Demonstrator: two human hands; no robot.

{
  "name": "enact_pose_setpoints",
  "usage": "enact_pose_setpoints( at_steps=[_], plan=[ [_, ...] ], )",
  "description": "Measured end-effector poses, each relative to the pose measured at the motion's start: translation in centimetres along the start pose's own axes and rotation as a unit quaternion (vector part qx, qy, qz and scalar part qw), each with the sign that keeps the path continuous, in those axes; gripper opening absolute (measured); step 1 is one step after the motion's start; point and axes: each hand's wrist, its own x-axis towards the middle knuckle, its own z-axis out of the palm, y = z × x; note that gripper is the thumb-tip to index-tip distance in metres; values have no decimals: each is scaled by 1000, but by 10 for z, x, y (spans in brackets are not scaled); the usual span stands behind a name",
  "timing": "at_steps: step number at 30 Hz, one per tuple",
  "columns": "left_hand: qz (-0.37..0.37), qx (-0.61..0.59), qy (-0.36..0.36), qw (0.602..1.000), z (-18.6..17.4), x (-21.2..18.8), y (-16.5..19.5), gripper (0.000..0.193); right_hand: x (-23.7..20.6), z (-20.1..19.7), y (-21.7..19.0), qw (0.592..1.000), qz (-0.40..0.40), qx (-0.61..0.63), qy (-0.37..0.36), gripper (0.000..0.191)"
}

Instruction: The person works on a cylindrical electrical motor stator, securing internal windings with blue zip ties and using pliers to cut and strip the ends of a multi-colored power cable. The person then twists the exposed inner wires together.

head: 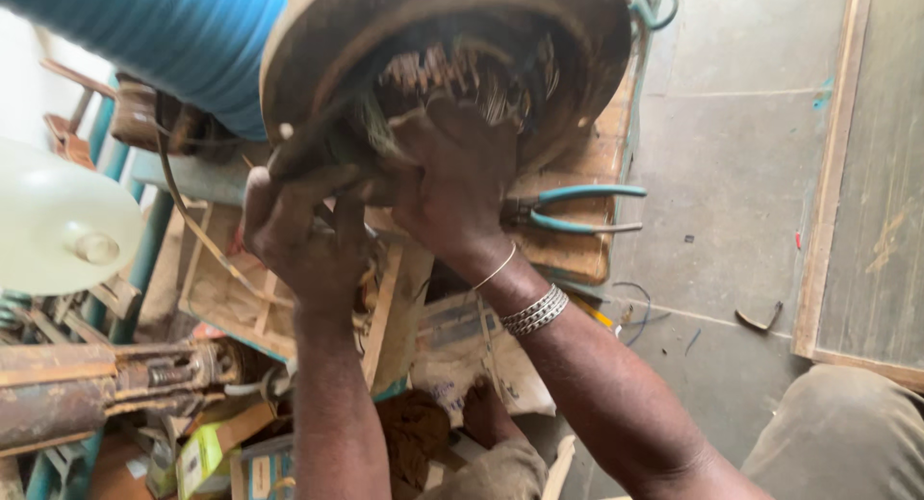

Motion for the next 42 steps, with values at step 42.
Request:
enact_pose_setpoints(
  at_steps=[42],
  plan=[
    [-20, -88, -104, 990, -49, 23, 40, 24, 43, -53, 22, 950, -50, 107, -288, 29]
  ],
)
